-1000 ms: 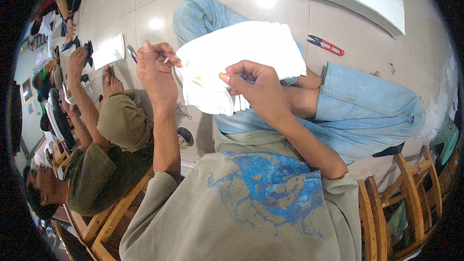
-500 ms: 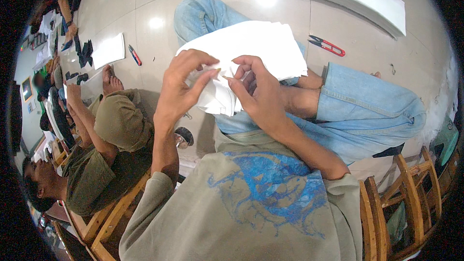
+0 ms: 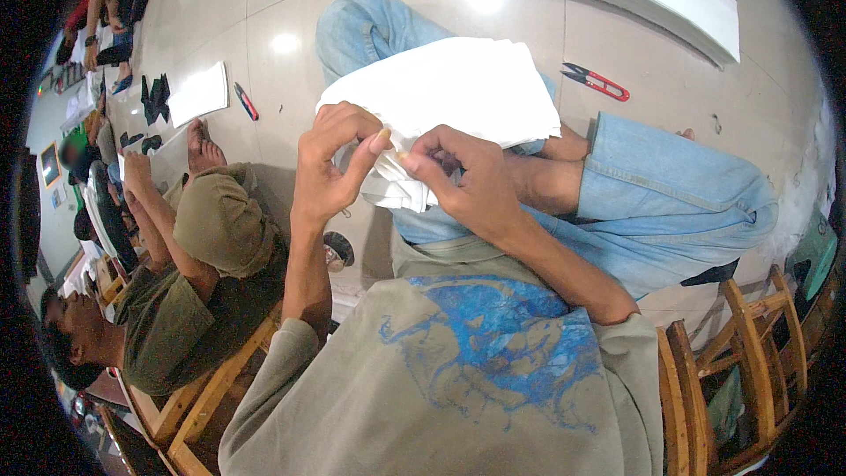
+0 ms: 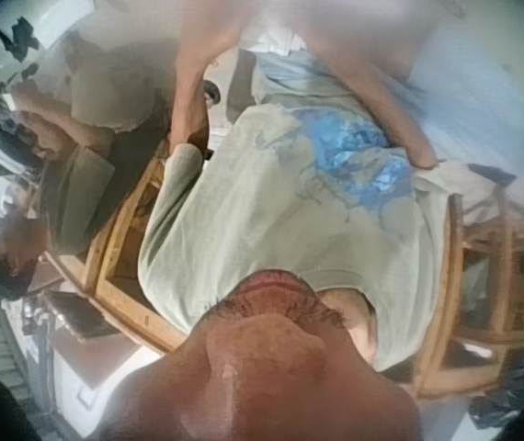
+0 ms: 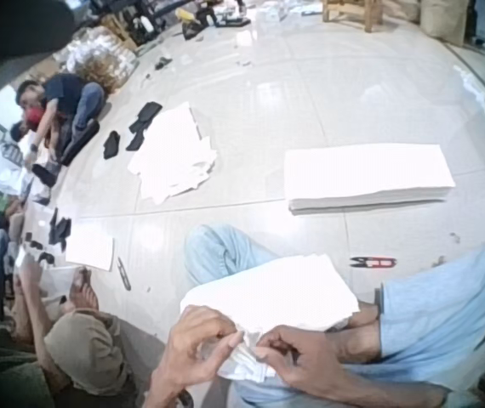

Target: The person sits on the floor and stitches a stack of white paper sheets together using a needle and thread. They align the edges of the paper, pull the needle through the stack, and tie off the thread. The person then uses scissors to trim the excess thread and places the finished stack on the floor.

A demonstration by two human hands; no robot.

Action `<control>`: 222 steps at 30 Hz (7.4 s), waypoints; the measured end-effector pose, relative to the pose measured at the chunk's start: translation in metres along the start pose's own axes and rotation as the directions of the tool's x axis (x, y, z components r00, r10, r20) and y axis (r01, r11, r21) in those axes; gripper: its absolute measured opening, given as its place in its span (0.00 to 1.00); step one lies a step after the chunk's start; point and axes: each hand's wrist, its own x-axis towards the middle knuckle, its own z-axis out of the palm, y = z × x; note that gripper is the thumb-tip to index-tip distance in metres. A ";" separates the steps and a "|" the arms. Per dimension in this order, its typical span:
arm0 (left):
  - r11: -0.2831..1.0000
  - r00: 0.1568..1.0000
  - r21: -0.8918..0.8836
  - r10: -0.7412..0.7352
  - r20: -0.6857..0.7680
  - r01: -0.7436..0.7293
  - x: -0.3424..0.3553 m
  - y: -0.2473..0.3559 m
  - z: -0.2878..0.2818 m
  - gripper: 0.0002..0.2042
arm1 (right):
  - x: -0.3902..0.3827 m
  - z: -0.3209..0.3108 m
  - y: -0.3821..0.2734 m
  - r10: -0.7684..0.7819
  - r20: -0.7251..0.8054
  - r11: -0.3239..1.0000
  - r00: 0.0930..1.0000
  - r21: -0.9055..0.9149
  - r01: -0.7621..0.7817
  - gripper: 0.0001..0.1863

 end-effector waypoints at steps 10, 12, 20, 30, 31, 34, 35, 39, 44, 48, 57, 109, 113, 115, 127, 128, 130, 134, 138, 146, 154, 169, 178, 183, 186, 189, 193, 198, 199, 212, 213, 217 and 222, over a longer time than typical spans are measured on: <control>0.958 0.959 0.052 -0.283 0.023 0.281 0.004 0.011 0.009 0.05 | 0.008 0.007 0.008 0.108 -0.037 0.993 0.994 -0.047 -0.109 0.12; 0.960 0.960 -0.001 -0.280 0.016 0.281 0.009 0.015 0.008 0.05 | 0.005 0.004 0.009 0.045 -0.031 0.997 0.998 -0.065 -0.047 0.11; 0.985 0.986 0.036 -0.166 0.000 0.166 0.009 0.007 0.012 0.08 | 0.011 -0.004 0.004 0.231 -0.120 0.965 0.966 0.159 -0.211 0.08; 0.986 0.985 -0.008 -0.166 0.041 0.167 0.015 0.017 0.011 0.09 | 0.008 -0.002 0.009 0.135 -0.105 0.988 0.985 0.094 -0.125 0.09; 0.988 0.986 -0.020 -0.153 0.071 0.155 0.016 0.016 0.009 0.10 | 0.007 -0.002 0.006 0.164 -0.088 0.981 0.983 0.119 -0.153 0.10; 0.969 0.962 -0.053 -0.231 0.145 0.240 0.017 0.013 0.005 0.10 | 0.007 -0.002 -0.002 0.224 -0.053 0.961 0.973 0.177 -0.211 0.10; 0.979 0.975 -0.058 -0.185 0.124 0.193 0.017 0.010 0.005 0.08 | 0.007 -0.002 -0.004 0.238 -0.045 0.955 0.970 0.193 -0.226 0.11; 0.995 0.989 -0.049 -0.086 0.117 0.092 0.016 0.002 0.006 0.05 | 0.009 -0.003 -0.005 0.249 0.000 0.925 0.968 0.295 -0.238 0.12; 0.995 0.983 -0.031 -0.090 0.158 0.096 0.016 -0.001 0.006 0.05 | 0.008 -0.005 0.005 0.218 0.046 0.894 0.975 0.390 -0.219 0.11; 0.991 0.972 -0.023 -0.123 0.201 0.130 0.018 0.003 0.004 0.07 | 0.010 -0.010 0.011 0.259 0.088 0.859 0.962 0.434 -0.271 0.12; 0.996 0.962 0.075 -0.065 0.266 0.047 0.023 0.002 0.002 0.06 | 0.010 -0.011 0.009 0.262 0.077 0.878 0.962 0.394 -0.270 0.12; 0.985 0.958 -0.155 -0.111 -0.265 0.071 0.005 -0.029 0.010 0.08 | -0.006 0.010 -0.010 -0.109 0.024 0.981 0.994 -0.160 0.111 0.10; 0.956 0.993 0.287 0.088 -0.078 -0.062 0.009 -0.012 0.015 0.05 | 0.006 -0.008 0.009 -0.370 0.053 0.745 0.928 -0.580 0.330 0.20; 0.971 0.996 0.233 0.063 -0.065 -0.047 0.008 -0.014 0.013 0.05 | 0.005 -0.007 0.011 -0.373 0.053 0.749 0.926 -0.571 0.335 0.18; 0.979 0.987 0.131 0.158 0.001 -0.157 0.004 -0.019 0.007 0.10 | 0.004 -0.002 0.016 -0.206 -0.068 0.931 0.976 -0.319 0.175 0.11; 0.980 0.988 0.123 0.156 0.005 -0.155 0.005 -0.018 0.006 0.09 | 0.004 -0.003 0.016 -0.206 -0.062 0.931 0.977 -0.321 0.176 0.11; 0.981 0.987 0.115 0.158 0.017 -0.159 0.006 -0.018 0.006 0.09 | 0.004 -0.004 0.016 -0.232 -0.047 0.919 0.971 -0.336 0.204 0.09; 0.978 0.984 0.115 0.175 0.025 -0.176 0.005 -0.017 0.008 0.07 | 0.004 -0.004 0.019 -0.300 -0.029 0.886 0.954 -0.378 0.267 0.06; 0.981 0.987 0.107 0.159 0.024 -0.160 0.004 -0.017 0.008 0.05 | 0.004 -0.004 0.021 -0.327 -0.019 0.871 0.945 -0.394 0.293 0.06; 0.978 0.983 0.093 0.185 -0.004 -0.184 0.006 -0.020 0.010 0.06 | -0.009 -0.007 0.004 -0.354 0.227 0.895 0.907 -0.198 0.399 0.08; 0.979 0.983 0.098 0.182 -0.024 -0.179 0.006 -0.020 0.014 0.06 | 0.014 -0.008 0.009 -0.234 -0.050 0.847 0.971 -0.501 0.178 0.14; 0.987 0.994 0.139 -0.087 0.064 0.077 0.026 0.012 0.025 0.14 | 0.011 -0.004 0.014 0.036 -0.182 0.981 0.983 0.193 0.000 0.18; 0.974 0.993 0.216 -0.084 0.082 0.065 0.025 0.003 0.026 0.09 | 0.014 -0.006 0.019 0.029 -0.173 0.980 0.985 0.198 0.006 0.23; 0.991 0.996 0.112 -0.078 0.051 0.072 0.025 -0.003 0.026 0.08 | 0.014 -0.006 0.018 -0.007 -0.153 0.983 0.988 0.182 0.035 0.23; 0.979 0.990 0.180 -0.113 0.083 0.097 0.029 -0.001 0.025 0.05 | 0.014 -0.007 0.020 -0.006 -0.155 0.985 0.988 0.172 0.033 0.23; 0.983 0.995 0.174 -0.074 0.065 0.061 0.031 -0.004 0.026 0.07 | 0.014 -0.009 0.016 0.002 -0.151 0.987 0.989 0.162 0.023 0.23; 0.990 0.998 0.133 -0.052 0.040 0.047 0.027 -0.008 0.028 0.05 | 0.014 -0.009 0.016 0.056 -0.145 0.992 0.988 0.123 -0.038 0.22; 0.980 0.996 0.183 0.085 -0.006 -0.083 0.027 -0.023 0.030 0.03 | 0.015 -0.010 0.027 0.043 -0.139 0.990 0.989 0.136 -0.024 0.24; 0.976 0.997 0.201 0.077 0.023 -0.080 0.028 -0.018 0.028 0.04 | 0.015 -0.009 0.032 0.022 -0.135 0.988 0.991 0.155 -0.001 0.24; 0.997 0.966 -0.029 -0.082 -0.247 0.077 0.019 -0.016 0.030 0.04 | 0.012 -0.001 0.008 -0.084 -0.004 0.989 0.996 0.120 0.083 0.22; 0.995 0.955 -0.065 -0.093 -0.281 0.078 0.019 -0.018 0.033 0.04 | 0.012 -0.001 0.007 -0.136 0.020 0.987 0.991 0.090 0.133 0.22; 0.997 0.953 0.077 0.004 -0.304 0.020 0.021 -0.014 0.031 0.10 | 0.021 0.002 -0.004 0.037 -0.114 0.999 0.993 0.024 -0.035 0.18; 0.996 0.948 0.078 0.068 -0.311 -0.046 0.021 -0.013 0.029 0.11 | 0.037 0.004 0.000 -0.344 -0.007 0.762 0.939 -0.586 0.275 0.23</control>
